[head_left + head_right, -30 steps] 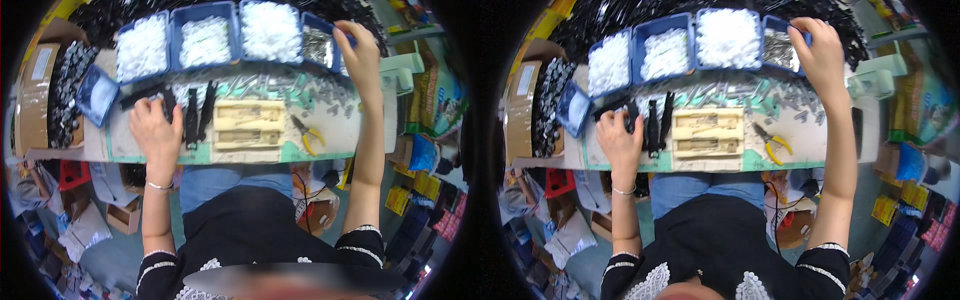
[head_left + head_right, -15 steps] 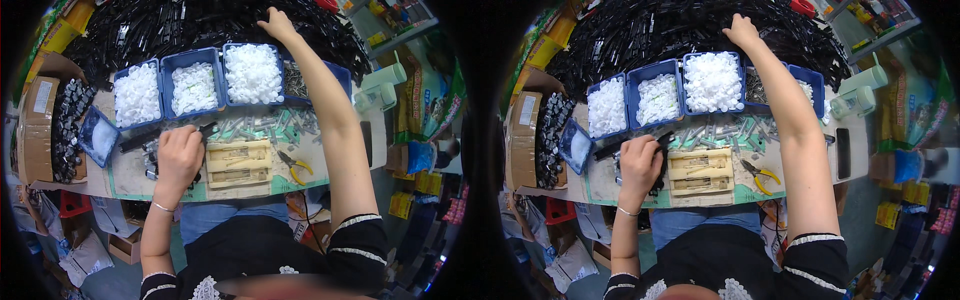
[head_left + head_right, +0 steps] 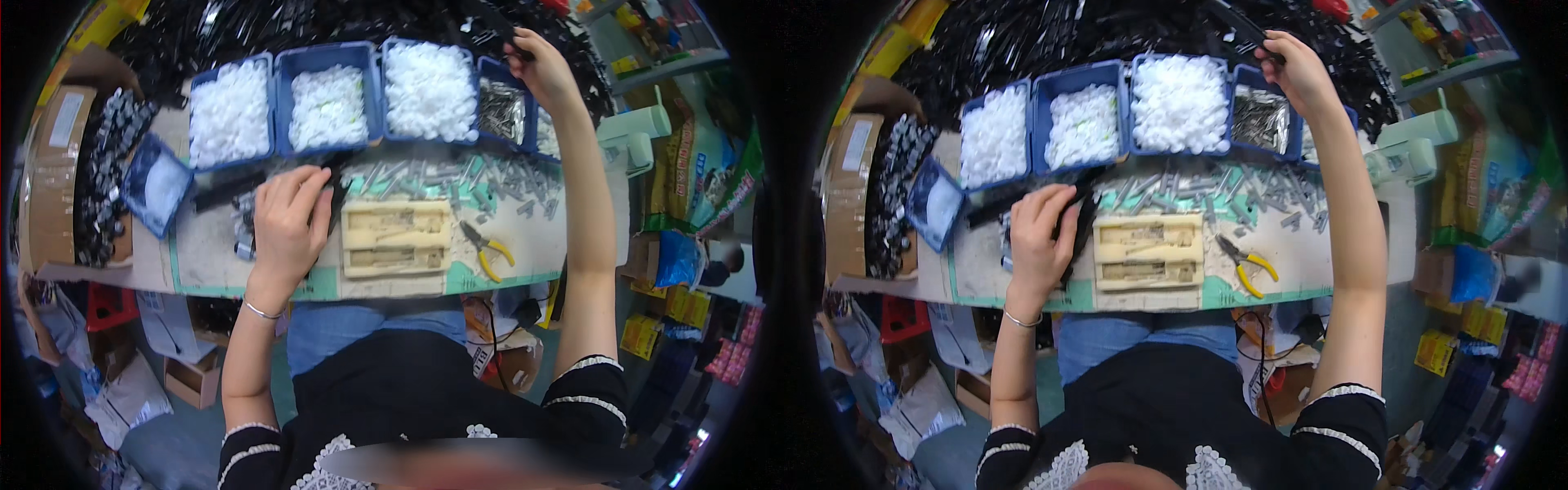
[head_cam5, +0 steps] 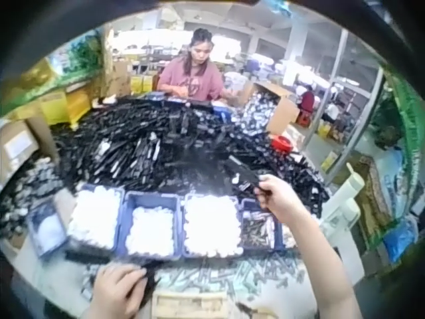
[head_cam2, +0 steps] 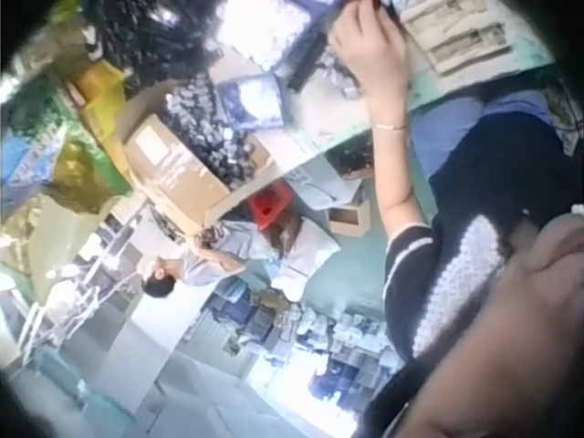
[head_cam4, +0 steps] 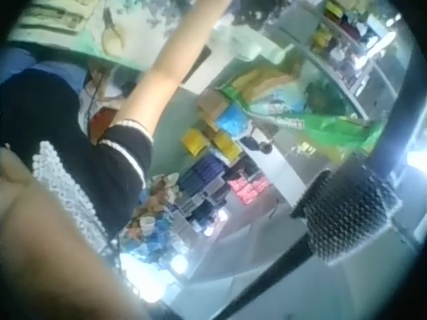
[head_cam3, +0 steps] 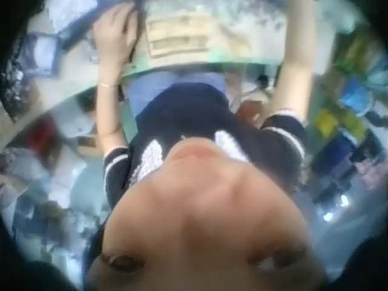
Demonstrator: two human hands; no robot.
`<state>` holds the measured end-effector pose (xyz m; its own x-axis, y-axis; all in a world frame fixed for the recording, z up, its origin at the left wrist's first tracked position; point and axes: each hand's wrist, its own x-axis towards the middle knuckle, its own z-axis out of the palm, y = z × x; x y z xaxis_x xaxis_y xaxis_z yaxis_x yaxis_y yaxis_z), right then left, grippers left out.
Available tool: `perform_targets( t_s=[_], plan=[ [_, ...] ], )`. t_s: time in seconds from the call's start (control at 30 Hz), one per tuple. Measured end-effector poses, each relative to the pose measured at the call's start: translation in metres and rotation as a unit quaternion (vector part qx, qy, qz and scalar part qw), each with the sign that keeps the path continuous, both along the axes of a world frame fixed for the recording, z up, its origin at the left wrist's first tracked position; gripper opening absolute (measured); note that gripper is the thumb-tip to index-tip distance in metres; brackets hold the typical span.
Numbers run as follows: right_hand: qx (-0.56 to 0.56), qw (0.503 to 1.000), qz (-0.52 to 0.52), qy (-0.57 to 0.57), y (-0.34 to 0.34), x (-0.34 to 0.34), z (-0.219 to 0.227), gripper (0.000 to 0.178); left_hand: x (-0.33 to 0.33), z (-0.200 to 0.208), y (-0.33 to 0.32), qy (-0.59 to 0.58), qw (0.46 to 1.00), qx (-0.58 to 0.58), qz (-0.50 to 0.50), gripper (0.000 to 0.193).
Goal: The person assembles small mechanical parts, plastic housings, springs, and screws using a wooden jig, pliers, and an electric screwdriver.
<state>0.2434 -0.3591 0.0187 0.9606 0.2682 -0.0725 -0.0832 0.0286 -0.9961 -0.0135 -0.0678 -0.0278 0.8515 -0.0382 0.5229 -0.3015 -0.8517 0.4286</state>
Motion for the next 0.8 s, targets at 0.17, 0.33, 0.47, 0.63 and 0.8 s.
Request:
perform_targets(
  t_s=[0.17, 0.33, 0.47, 0.63, 0.8],
  plan=[
    [-0.213, 0.957, 0.127, -0.148, 0.012, -0.142, 0.007, 0.012, -0.030, 0.000, 0.005, -0.006, 0.997, -0.015, 0.081, 0.025],
    [-0.402, 0.828, 0.163, -0.356, 0.015, -0.231, -0.032, 0.013, -0.069, -0.003, 0.032, 0.043, 0.983, -0.036, 0.177, 0.025],
    [-0.434, 0.792, 0.142, -0.405, 0.030, -0.257, -0.050, 0.015, -0.083, -0.005, 0.039, 0.074, 0.979, -0.043, 0.187, 0.025],
    [-0.450, 0.775, 0.206, -0.393, 0.040, -0.262, -0.043, 0.011, -0.070, -0.002, 0.028, 0.090, 0.973, 0.146, 0.157, 0.029],
    [-0.423, 0.780, 0.240, -0.394, 0.044, -0.256, -0.039, 0.008, -0.057, -0.012, 0.033, 0.095, 0.945, 0.289, 0.119, 0.030]
  ],
)
